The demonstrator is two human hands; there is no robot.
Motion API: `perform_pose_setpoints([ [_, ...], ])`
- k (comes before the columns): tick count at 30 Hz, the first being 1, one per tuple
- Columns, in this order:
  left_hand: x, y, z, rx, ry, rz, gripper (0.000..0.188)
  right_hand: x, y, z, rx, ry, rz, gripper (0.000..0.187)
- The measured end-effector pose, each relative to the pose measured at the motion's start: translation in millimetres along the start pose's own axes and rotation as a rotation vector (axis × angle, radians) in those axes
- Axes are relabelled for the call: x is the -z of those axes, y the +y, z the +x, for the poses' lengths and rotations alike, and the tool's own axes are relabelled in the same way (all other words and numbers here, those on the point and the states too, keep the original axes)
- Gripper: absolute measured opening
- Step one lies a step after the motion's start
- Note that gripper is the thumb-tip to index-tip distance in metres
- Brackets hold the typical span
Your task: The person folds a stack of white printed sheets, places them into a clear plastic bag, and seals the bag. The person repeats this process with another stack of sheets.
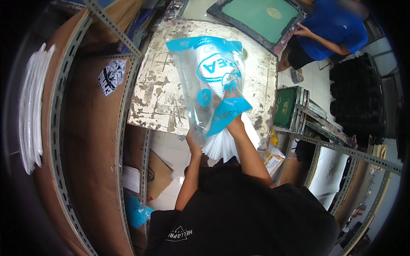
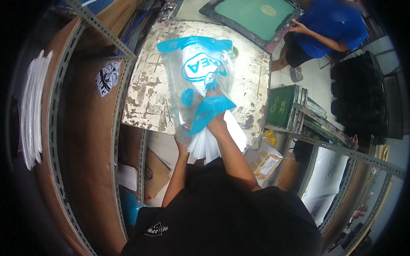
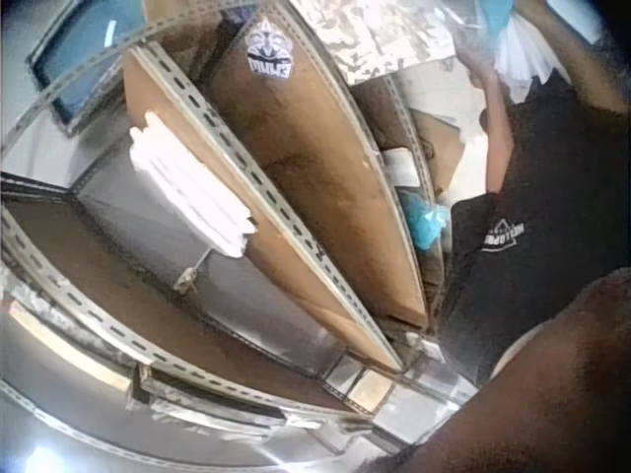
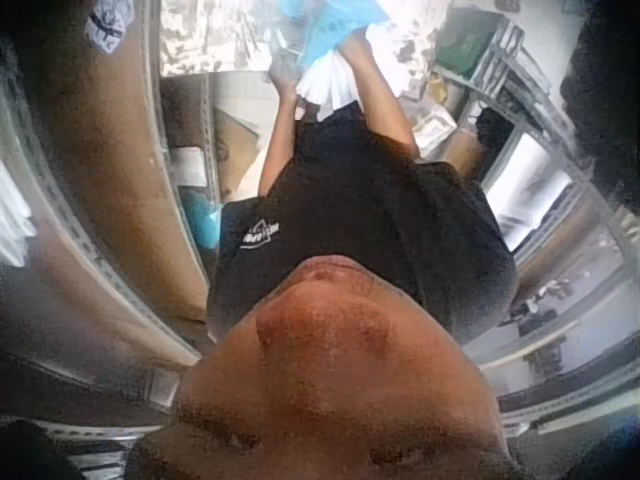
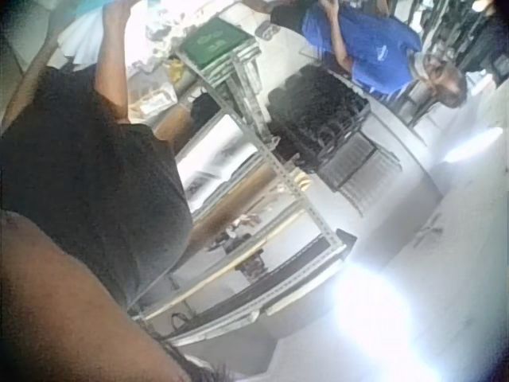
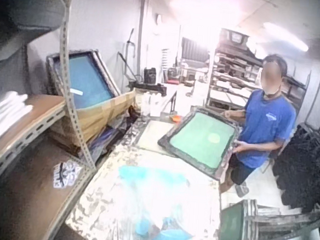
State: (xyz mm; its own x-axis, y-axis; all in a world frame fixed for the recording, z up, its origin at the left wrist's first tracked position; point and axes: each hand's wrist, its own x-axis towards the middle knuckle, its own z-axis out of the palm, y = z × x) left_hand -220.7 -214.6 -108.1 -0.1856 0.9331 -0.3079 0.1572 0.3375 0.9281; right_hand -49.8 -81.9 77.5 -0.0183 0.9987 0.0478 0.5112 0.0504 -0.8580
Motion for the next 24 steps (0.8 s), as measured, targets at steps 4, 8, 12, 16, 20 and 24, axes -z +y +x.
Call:
perform_pose_setpoints([
  [4,6,39,-33,-0.058,-0.216,0.246,0.057,-4,-16,10,0.176,0.125,0.111,0.033],
  [8,66,136,-41,0.401,-0.686,0.067,0.051,-6,-1,9,0.098,0.114,0.115,0.028],
  [12,88,128,14,0.021,0.061,0.247,0.062,-12,16,10,0.136,0.049,-0.095,0.045],
  [16,34,154,56,0.215,-0.143,-0.475,0.089,-19,5,14,0.062,-0.068,-0.142,0.061],
  [20,-4,159,68,0.218,-0.178,-0.637,0.097,-29,20,6,0.431,0.131,-0.322,0.048],
  [24,-3,189,61,0.217,-0.267,-0.666,0.100,-11,35,1,0.484,-0.064,-0.432,0.070],
])
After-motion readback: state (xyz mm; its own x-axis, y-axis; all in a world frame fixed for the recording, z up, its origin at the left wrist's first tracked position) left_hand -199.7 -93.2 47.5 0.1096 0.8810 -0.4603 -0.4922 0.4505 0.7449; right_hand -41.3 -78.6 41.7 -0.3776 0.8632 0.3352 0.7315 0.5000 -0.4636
